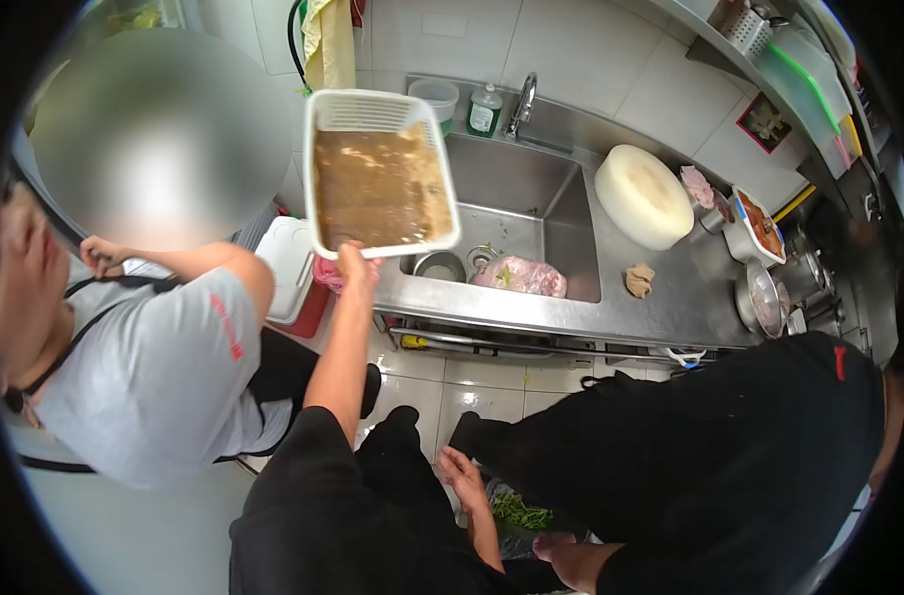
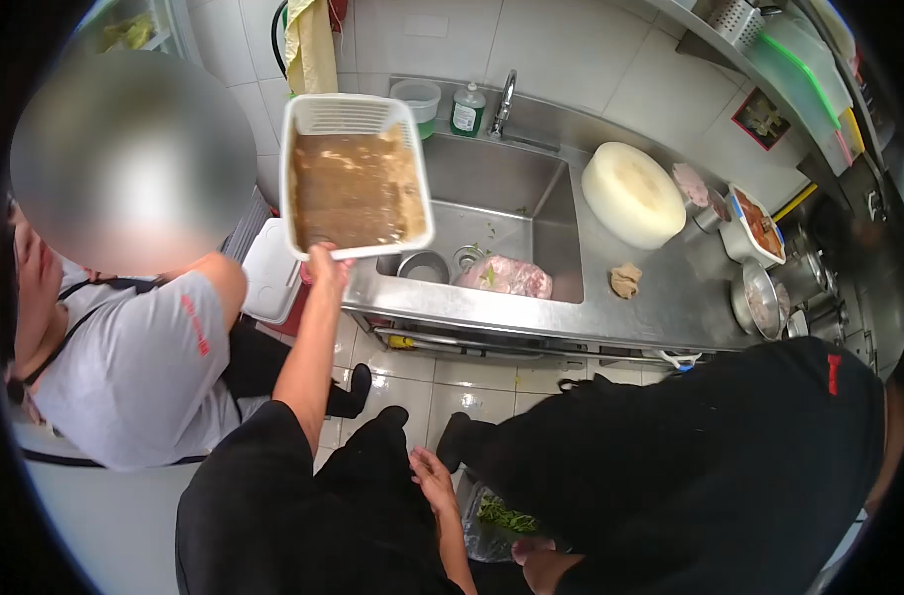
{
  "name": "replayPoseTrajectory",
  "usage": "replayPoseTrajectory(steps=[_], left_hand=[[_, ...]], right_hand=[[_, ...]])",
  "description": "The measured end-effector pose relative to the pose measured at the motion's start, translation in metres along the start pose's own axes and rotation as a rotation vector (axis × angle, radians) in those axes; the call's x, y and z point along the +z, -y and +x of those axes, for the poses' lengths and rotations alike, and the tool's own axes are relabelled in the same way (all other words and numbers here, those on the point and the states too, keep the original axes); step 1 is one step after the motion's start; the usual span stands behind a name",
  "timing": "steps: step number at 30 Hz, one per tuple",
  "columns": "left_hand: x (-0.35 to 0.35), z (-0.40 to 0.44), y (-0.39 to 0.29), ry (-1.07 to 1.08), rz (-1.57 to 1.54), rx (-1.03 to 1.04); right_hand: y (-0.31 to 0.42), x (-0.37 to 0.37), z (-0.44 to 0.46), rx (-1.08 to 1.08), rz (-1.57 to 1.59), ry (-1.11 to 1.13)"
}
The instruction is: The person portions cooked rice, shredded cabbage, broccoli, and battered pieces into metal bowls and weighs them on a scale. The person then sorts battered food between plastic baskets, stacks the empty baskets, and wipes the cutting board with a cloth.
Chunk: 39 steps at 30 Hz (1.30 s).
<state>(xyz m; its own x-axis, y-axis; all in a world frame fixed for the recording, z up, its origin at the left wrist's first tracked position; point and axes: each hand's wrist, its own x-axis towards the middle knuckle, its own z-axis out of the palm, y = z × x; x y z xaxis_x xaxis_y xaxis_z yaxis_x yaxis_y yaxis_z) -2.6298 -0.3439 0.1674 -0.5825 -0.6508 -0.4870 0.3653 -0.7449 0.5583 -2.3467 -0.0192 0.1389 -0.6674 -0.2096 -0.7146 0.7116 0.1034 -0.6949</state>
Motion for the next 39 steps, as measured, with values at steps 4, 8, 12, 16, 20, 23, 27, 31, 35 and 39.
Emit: replayPoseTrajectory(steps=[4,8,12,16,20,23,27,31,35,39], left_hand=[[-0.013,0.085,-0.036,-0.077,-0.132,0.033],[-0.042,0.155,-0.057,-0.139,-0.195,0.007],[-0.083,0.214,-0.051,-0.264,-0.054,-0.003],[-0.146,0.268,-0.034,-0.184,-0.027,-0.231],[-0.194,0.268,-0.010,0.061,0.765,0.299],[-0.206,0.291,-0.004,0.356,0.814,0.066],[-0.183,0.354,0.000,1.156,1.429,0.713],[-0.162,0.377,0.012,1.135,1.394,0.323],[-0.133,0.317,0.056,0.647,1.323,0.790],[-0.091,0.137,0.084,0.870,1.474,0.707]], right_hand=[[-0.021,-0.006,0.010,0.021,0.100,-0.098],[-0.042,-0.004,0.024,0.100,0.239,-0.150],[-0.046,0.011,0.032,0.192,0.275,-0.211],[-0.040,0.025,0.034,0.255,0.291,-0.279],[-0.039,0.029,0.033,0.313,0.328,-0.349],[-0.057,0.029,0.034,0.360,0.360,-0.405],[-0.069,0.043,0.045,0.322,0.393,-0.453],[-0.085,0.053,0.062,0.243,0.369,-0.593],[-0.068,0.050,0.064,0.261,0.310,-0.567],[-0.090,0.051,0.042,0.143,0.409,-0.645]])
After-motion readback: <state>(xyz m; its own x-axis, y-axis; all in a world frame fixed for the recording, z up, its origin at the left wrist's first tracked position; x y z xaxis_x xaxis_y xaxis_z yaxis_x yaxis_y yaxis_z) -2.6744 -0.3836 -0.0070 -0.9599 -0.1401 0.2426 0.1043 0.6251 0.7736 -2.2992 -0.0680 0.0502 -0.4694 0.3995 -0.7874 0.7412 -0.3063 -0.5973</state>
